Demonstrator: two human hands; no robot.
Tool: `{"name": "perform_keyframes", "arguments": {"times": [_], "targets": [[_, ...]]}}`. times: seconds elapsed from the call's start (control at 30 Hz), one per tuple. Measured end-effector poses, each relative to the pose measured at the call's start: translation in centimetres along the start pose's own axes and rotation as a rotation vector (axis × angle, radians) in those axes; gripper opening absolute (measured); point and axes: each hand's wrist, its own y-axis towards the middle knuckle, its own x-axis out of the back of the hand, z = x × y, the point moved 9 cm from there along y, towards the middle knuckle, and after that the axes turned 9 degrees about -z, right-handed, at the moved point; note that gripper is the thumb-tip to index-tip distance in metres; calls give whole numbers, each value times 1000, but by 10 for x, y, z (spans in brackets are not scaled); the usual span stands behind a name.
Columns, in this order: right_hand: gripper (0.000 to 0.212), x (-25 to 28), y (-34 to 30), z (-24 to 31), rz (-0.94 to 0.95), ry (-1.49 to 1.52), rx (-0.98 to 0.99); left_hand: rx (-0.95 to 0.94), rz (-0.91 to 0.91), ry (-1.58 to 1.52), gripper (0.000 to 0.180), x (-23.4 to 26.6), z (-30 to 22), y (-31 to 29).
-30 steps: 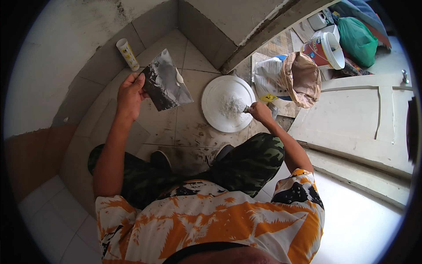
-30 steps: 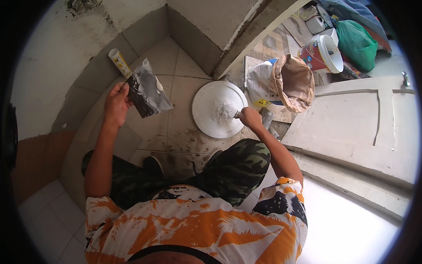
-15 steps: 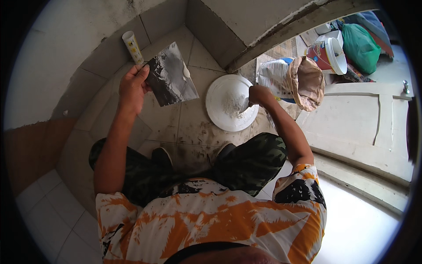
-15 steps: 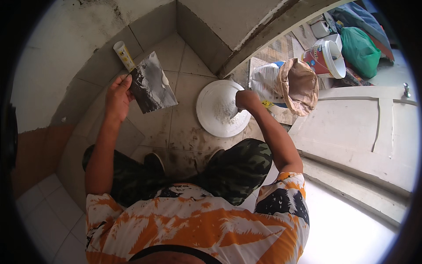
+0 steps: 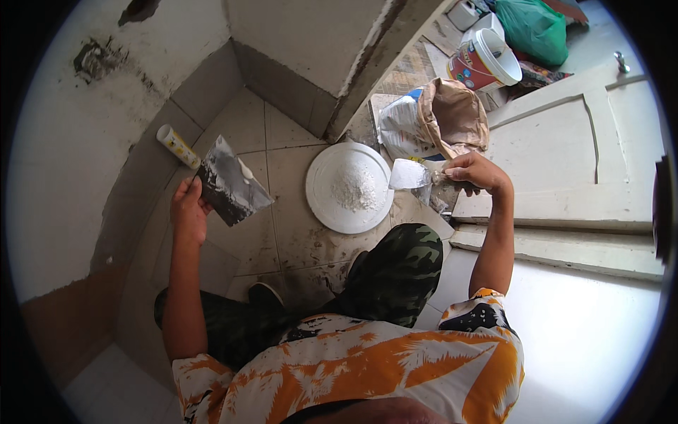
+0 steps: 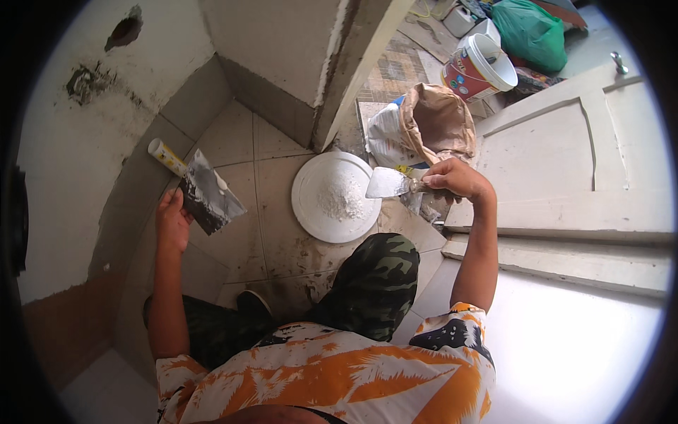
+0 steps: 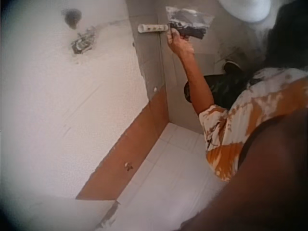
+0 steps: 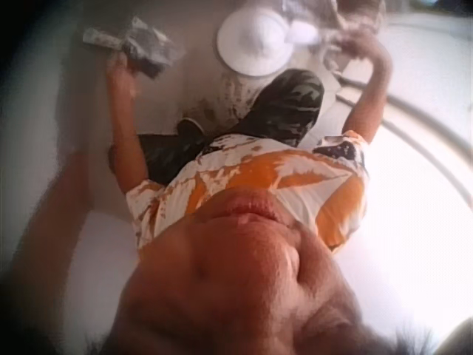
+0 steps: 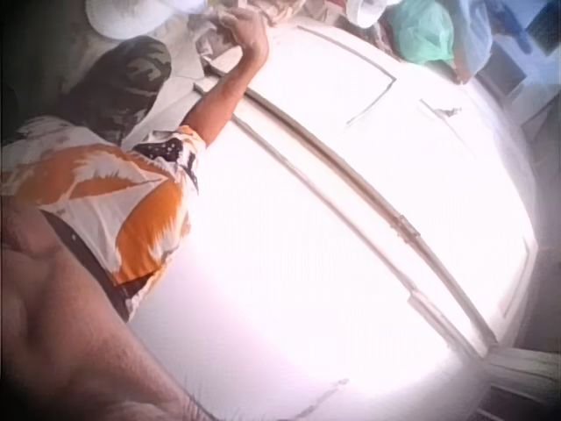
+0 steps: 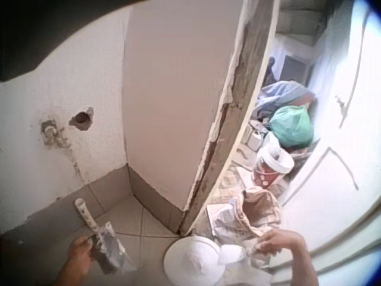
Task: The person scoops white powder from a bag into a bucket using a trowel, then mixes the powder with water using a trowel and a putty knife. The person repeatedly scoops and mixes the contents to form a paste.
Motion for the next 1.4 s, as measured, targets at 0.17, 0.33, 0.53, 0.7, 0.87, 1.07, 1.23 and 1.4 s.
{"name": "perform_keyframes", "arguments": {"times": [0.17,0.33,0.53,0.7,0.87,1.07,1.23,1.4], "targets": [[21,114,-52,6,-287,135,40,60,-37,19,11,8,10,10],[21,147,33,32,-527,-578,-81,67,-59,94,16,15,12,15],[20,61,253,-31,-553,-1020,120,33,-69,133,15,11,-1,-4],[27,52,308,-63,-822,-686,250,13,-130,140,13,28,-4,-15],[27,47,303,-99,-906,-555,423,10,-136,86,11,9,-5,-28],[26,45,297,-94,-919,-427,439,-16,-89,70,11,-4,-10,-26],[25,42,296,-99,-895,-243,259,-60,-58,29,10,-18,-21,-32],[25,45,265,-115,-898,106,-19,-70,-19,-24,10,-21,-23,-25]]}}
